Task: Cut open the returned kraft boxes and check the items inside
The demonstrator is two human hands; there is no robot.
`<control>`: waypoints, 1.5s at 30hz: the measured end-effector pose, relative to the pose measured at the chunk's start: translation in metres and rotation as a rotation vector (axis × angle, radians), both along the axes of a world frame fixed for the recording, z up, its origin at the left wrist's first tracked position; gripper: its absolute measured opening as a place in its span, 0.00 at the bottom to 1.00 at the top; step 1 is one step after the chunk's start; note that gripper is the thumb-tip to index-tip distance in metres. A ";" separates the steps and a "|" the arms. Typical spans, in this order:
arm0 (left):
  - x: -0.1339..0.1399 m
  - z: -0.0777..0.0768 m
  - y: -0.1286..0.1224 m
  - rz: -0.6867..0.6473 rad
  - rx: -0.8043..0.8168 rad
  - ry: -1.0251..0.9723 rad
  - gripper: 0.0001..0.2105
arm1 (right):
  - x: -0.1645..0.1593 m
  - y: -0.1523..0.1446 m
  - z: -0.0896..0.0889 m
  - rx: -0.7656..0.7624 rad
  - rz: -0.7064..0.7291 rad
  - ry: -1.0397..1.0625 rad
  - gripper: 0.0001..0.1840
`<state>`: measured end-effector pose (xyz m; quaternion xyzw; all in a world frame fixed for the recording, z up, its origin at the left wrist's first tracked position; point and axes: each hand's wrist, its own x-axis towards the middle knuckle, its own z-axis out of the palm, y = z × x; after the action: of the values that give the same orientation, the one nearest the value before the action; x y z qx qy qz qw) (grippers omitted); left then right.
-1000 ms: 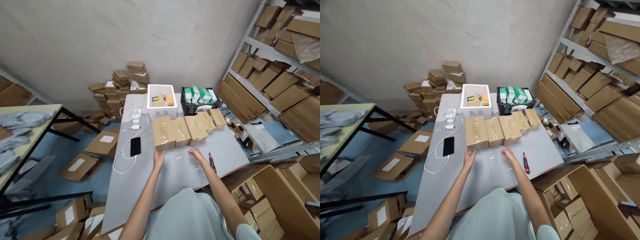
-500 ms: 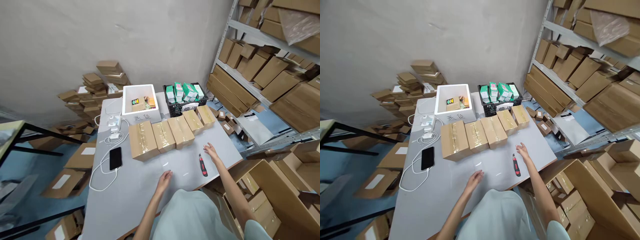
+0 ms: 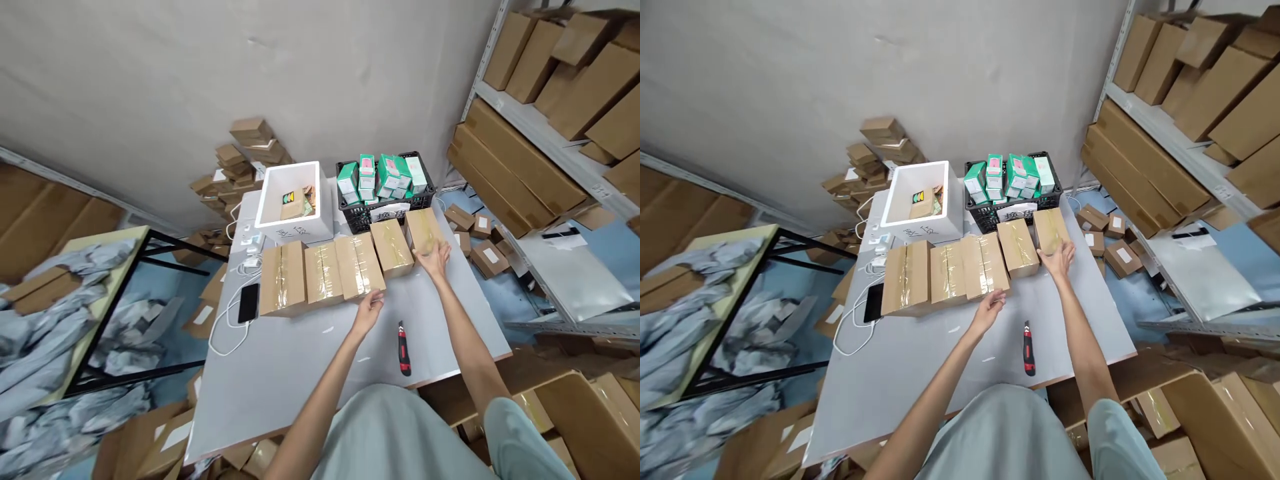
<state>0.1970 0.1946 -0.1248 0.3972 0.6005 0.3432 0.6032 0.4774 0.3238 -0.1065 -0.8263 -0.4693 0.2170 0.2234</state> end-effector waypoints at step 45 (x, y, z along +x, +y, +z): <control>-0.291 0.001 -0.196 0.175 -0.008 0.014 0.32 | -0.226 -0.306 0.023 0.011 1.134 -0.236 0.62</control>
<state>-0.0939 -0.0010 -0.1238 0.3432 0.6384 0.3895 0.5682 0.2512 0.0174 -0.0840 -0.4629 -0.8617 0.2067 0.0228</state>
